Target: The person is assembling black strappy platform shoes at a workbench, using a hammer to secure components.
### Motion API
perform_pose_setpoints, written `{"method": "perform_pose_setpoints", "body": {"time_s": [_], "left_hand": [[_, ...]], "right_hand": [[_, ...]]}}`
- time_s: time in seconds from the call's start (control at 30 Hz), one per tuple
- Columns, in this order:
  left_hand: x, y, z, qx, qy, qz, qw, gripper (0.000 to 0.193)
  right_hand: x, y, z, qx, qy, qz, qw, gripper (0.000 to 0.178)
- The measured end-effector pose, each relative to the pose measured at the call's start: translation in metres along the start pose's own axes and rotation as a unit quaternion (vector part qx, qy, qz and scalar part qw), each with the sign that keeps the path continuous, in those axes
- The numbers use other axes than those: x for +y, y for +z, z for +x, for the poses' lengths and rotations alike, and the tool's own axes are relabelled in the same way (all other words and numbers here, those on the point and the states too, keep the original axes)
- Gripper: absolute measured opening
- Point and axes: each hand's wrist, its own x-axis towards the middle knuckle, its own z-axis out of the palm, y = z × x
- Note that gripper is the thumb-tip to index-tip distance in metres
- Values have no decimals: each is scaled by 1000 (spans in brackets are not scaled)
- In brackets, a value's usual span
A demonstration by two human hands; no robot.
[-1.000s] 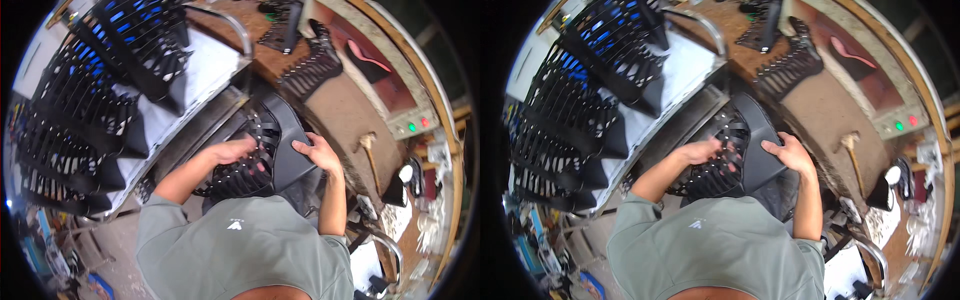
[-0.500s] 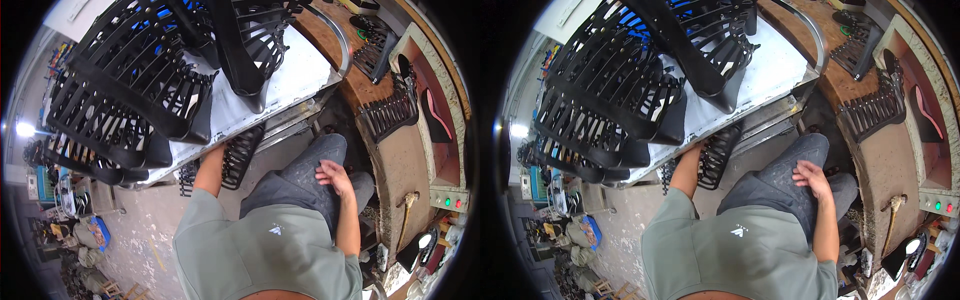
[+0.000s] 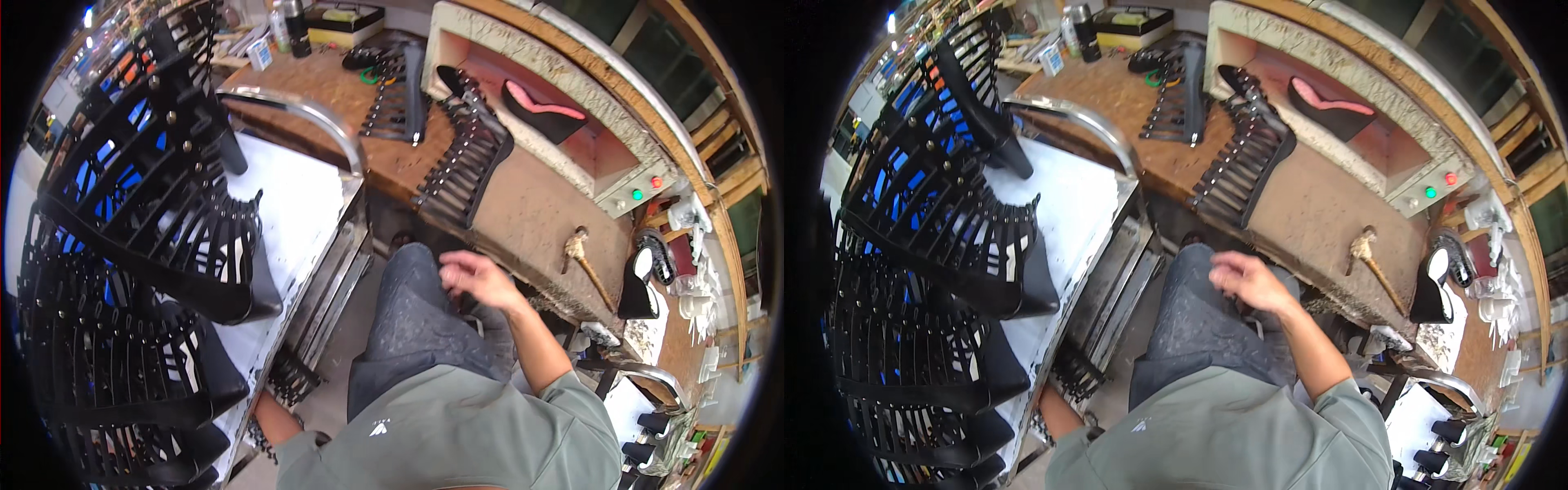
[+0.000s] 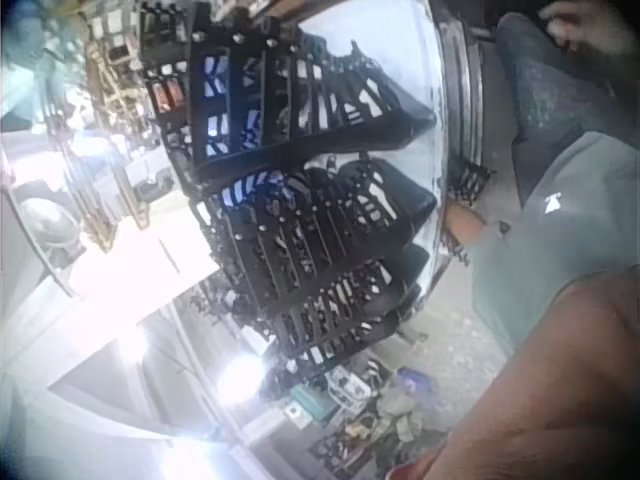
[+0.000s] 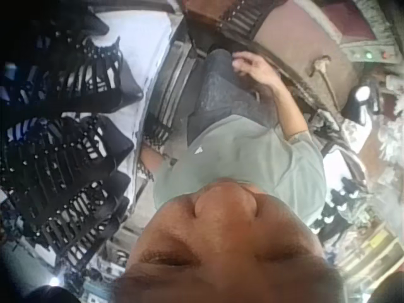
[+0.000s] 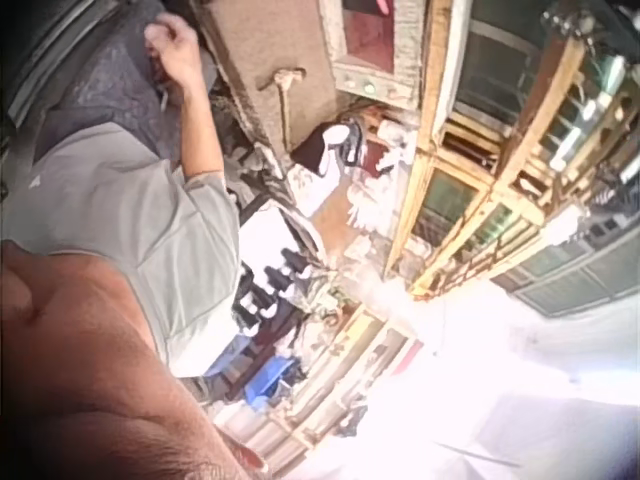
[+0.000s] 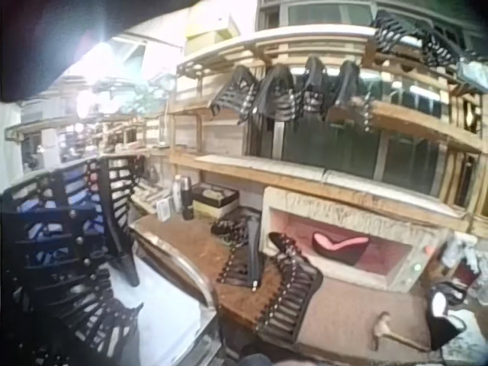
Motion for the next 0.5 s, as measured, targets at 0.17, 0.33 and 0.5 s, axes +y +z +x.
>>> {"method": "perform_pose_setpoints", "body": {"time_s": [0.17, 0.33, 0.5], "left_hand": [[26, -11, -59, 149, -44, 38, 987, 67], [197, -7, -164, 100, 130, -14, 986, 78], [280, 11, -184, -47, 286, -111, 951, 64]], "right_hand": [[-99, -27, 54, 61, -157, -95, 981, 41], [-144, -75, 203, 130, -180, -271, 936, 56], [-184, -56, 302, 236, -70, -383, 890, 63]]}}
